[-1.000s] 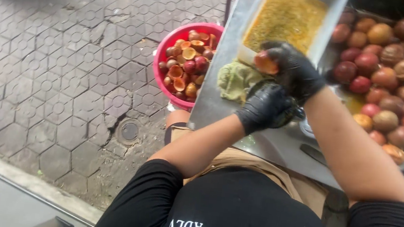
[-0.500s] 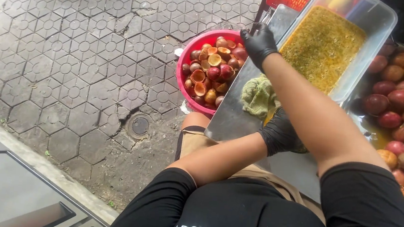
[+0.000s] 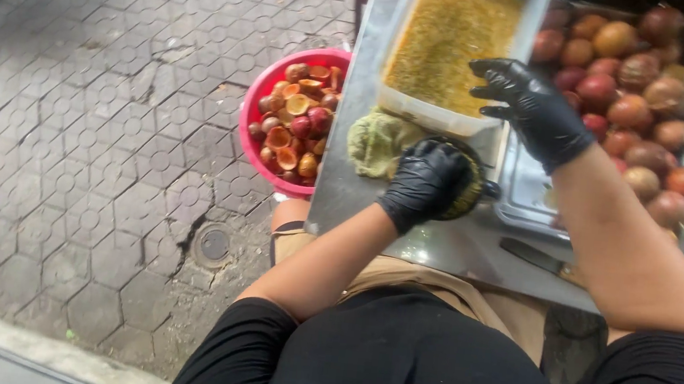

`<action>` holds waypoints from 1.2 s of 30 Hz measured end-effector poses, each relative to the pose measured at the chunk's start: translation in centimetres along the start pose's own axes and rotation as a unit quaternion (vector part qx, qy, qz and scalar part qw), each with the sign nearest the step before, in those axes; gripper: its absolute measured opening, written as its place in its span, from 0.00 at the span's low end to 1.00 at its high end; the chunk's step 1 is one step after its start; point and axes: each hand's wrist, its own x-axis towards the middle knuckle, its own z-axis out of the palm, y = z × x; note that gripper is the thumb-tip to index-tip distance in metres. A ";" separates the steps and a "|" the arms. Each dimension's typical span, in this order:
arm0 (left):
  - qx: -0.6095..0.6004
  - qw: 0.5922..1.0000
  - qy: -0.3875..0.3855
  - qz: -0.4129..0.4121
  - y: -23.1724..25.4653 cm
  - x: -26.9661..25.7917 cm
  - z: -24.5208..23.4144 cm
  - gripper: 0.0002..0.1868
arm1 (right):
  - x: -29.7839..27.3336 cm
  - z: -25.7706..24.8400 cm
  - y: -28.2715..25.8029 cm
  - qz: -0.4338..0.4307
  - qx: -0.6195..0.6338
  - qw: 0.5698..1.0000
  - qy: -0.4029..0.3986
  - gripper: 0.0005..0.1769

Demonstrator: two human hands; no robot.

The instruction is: Extracting pulp from passion fruits into a container using hands.

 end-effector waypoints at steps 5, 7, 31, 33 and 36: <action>0.008 1.000 0.004 0.000 0.7 0.3 -1.3 0.18 | -4.6 -8.9 1.0 0.003 0.026 0.995 0.101 0.18; -0.001 1.000 -0.003 -0.001 1.3 0.5 -2.2 0.20 | -6.0 -12.1 1.7 0.003 0.003 0.990 0.140 0.18; 0.036 0.998 0.031 -0.042 1.3 -0.7 -1.5 0.12 | 6.4 -17.9 22.6 -0.060 -0.839 0.530 0.106 0.30; 0.052 0.997 0.026 -0.041 1.1 -0.6 -1.2 0.14 | 7.5 -18.4 23.3 -0.067 -0.877 0.462 0.115 0.37; 0.071 0.996 0.010 -0.046 1.6 -0.4 -1.1 0.14 | 9.2 -20.7 27.0 -0.055 -0.861 0.494 0.107 0.21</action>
